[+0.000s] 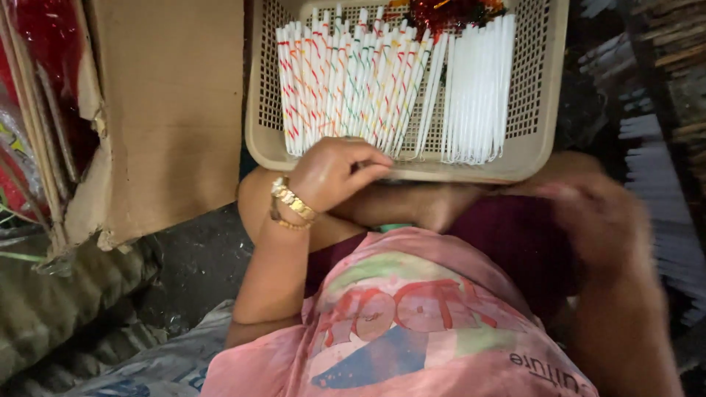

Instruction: Manually wrapping thin white sticks with a decorative spiral paper or tape

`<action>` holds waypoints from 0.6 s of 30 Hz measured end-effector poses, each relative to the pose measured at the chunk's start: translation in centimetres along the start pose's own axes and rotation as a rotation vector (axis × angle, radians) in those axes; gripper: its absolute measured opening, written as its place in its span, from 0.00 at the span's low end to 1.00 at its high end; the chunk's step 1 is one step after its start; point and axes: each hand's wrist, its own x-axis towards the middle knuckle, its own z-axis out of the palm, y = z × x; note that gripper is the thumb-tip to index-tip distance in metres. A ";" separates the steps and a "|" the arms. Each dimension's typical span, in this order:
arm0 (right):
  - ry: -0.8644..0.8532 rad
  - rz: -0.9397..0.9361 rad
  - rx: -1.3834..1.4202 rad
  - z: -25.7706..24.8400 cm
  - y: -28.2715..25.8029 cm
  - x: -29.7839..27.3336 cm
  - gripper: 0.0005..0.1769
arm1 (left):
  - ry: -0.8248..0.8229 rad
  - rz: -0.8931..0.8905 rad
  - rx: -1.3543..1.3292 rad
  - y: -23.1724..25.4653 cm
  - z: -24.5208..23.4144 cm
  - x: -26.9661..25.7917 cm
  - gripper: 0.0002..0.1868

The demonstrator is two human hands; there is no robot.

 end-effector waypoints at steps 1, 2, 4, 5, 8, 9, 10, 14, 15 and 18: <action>0.095 0.021 -0.040 -1.1 1.3 -0.9 0.12 | -0.032 -0.027 0.033 -0.7 -0.2 -0.5 0.13; 0.197 0.043 -0.082 -2.4 2.6 -2.0 0.10 | -0.065 -0.045 0.063 -1.5 -0.3 -0.8 0.15; 0.155 0.052 -0.231 -3.9 5.3 -2.2 0.11 | -0.105 -0.074 0.051 -1.5 0.0 -0.8 0.13; 0.106 0.059 -0.375 -4.6 6.6 -2.4 0.14 | -0.144 -0.108 0.043 -1.5 0.2 -0.9 0.11; -0.181 0.437 -0.752 -5.0 9.2 -1.1 0.27 | -0.168 -0.052 0.037 -1.4 1.6 -0.3 0.12; -0.175 0.437 -0.752 -4.7 9.4 -1.3 0.27 | -0.166 -0.046 0.038 -1.2 1.2 -0.4 0.12; -0.298 0.547 -0.855 -4.4 9.7 -1.5 0.31 | -0.111 -0.087 0.072 -1.1 0.7 -0.4 0.12; -0.443 0.657 -1.014 -4.0 11.0 -3.0 0.38 | 0.171 -0.242 0.571 -1.3 0.5 -1.2 0.14; -0.451 0.651 -1.016 -4.1 11.4 -3.0 0.38 | 0.170 -0.251 0.575 0.0 2.0 -0.5 0.14; -0.004 0.025 -0.995 -2.7 9.5 -3.1 0.45 | -0.163 -0.018 0.848 3.7 6.3 1.0 0.11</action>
